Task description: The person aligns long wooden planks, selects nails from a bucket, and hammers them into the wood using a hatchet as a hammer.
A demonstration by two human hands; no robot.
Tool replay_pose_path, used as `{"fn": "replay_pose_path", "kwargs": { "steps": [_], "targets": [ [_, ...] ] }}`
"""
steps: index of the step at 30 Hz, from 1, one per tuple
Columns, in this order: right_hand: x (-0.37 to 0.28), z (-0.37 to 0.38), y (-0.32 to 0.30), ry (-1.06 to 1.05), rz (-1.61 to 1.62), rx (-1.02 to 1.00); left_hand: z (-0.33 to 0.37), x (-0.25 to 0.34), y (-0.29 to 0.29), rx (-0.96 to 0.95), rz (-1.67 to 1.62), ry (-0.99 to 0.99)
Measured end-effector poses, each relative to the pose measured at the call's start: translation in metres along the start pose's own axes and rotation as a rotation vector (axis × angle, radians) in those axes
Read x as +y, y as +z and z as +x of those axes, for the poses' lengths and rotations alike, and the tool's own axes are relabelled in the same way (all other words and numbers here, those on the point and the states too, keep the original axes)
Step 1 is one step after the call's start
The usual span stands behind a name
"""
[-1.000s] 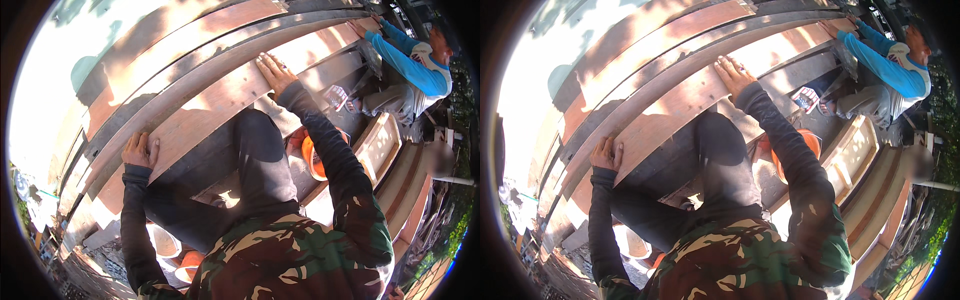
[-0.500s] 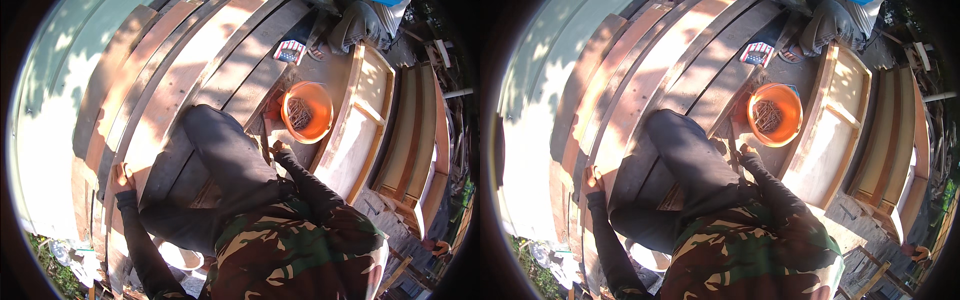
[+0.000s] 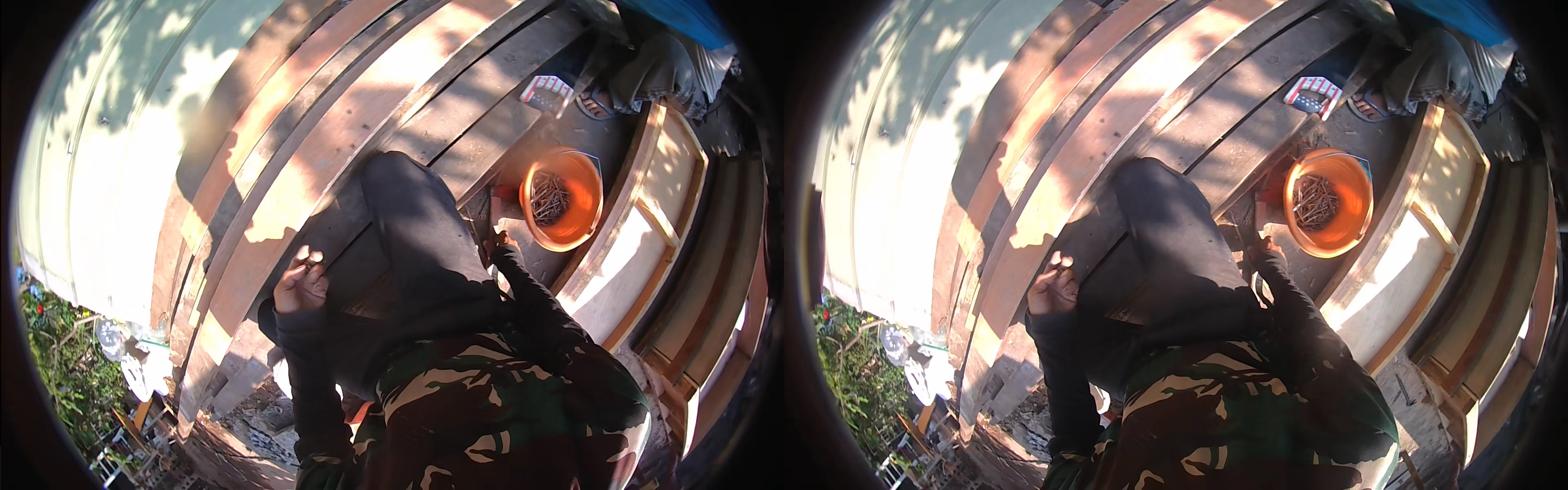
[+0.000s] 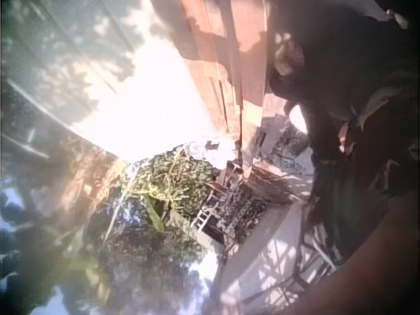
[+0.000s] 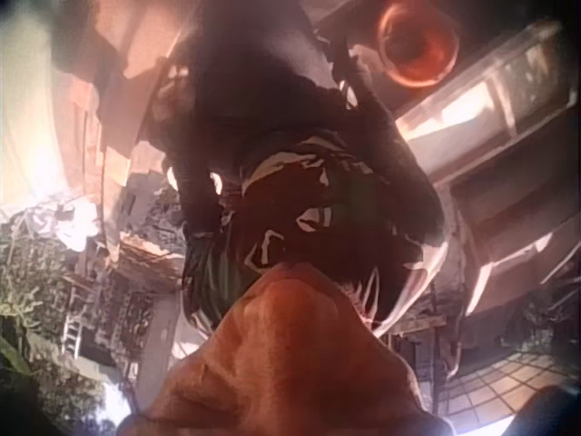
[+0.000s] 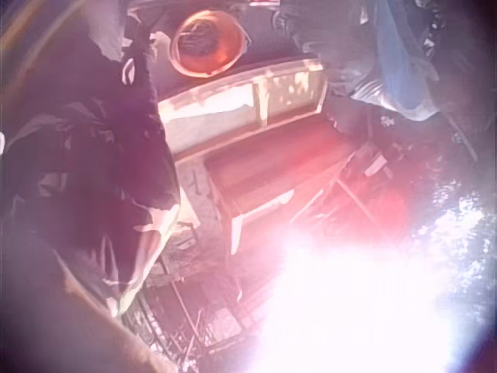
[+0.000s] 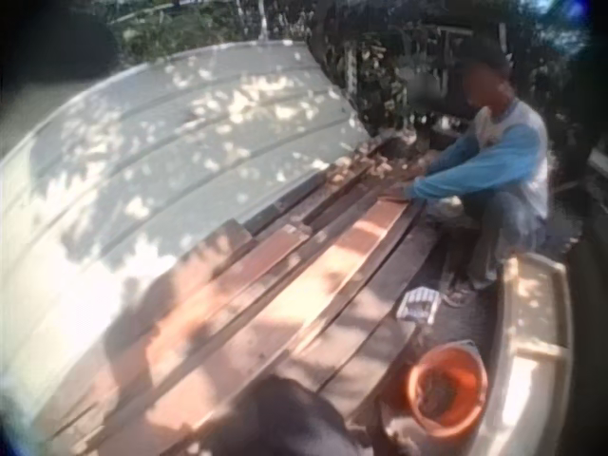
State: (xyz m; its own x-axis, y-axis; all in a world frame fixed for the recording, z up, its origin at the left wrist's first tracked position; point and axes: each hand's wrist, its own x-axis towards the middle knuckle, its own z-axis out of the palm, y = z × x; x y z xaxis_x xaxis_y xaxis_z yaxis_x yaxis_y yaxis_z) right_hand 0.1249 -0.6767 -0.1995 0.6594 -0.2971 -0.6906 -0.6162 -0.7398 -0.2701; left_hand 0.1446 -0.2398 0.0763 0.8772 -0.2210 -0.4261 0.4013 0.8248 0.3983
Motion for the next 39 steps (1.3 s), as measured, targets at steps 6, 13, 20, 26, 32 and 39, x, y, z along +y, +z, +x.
{"fn": "replay_pose_path", "kwargs": {
  "steps": [6, 13, 20, 26, 32, 39],
  "targets": [
    [-0.028, 0.007, 0.009, 0.236, -0.127, 0.029, 0.005, -0.058, 0.015, -0.047, -0.147, 0.039],
    [0.012, 0.026, 0.022, -0.079, 0.055, 0.131, 0.005, -0.074, 0.021, -0.017, -0.008, 0.049],
    [0.003, -0.012, -0.004, -0.156, 0.627, -0.007, 0.006, -0.095, 0.008, 0.195, -0.065, 0.046],
    [0.014, -0.001, -0.003, -0.188, 0.710, -0.066, 0.004, -0.097, 0.002, 0.083, -0.242, 0.000],
    [0.008, -0.010, -0.008, -0.091, 0.650, -0.123, -0.005, -0.096, -0.005, -0.120, -0.235, 0.059],
    [-0.017, -0.008, -0.006, -0.432, 0.190, 0.417, -0.003, -0.100, -0.008, -0.181, -0.099, 0.116]
  ]
}}
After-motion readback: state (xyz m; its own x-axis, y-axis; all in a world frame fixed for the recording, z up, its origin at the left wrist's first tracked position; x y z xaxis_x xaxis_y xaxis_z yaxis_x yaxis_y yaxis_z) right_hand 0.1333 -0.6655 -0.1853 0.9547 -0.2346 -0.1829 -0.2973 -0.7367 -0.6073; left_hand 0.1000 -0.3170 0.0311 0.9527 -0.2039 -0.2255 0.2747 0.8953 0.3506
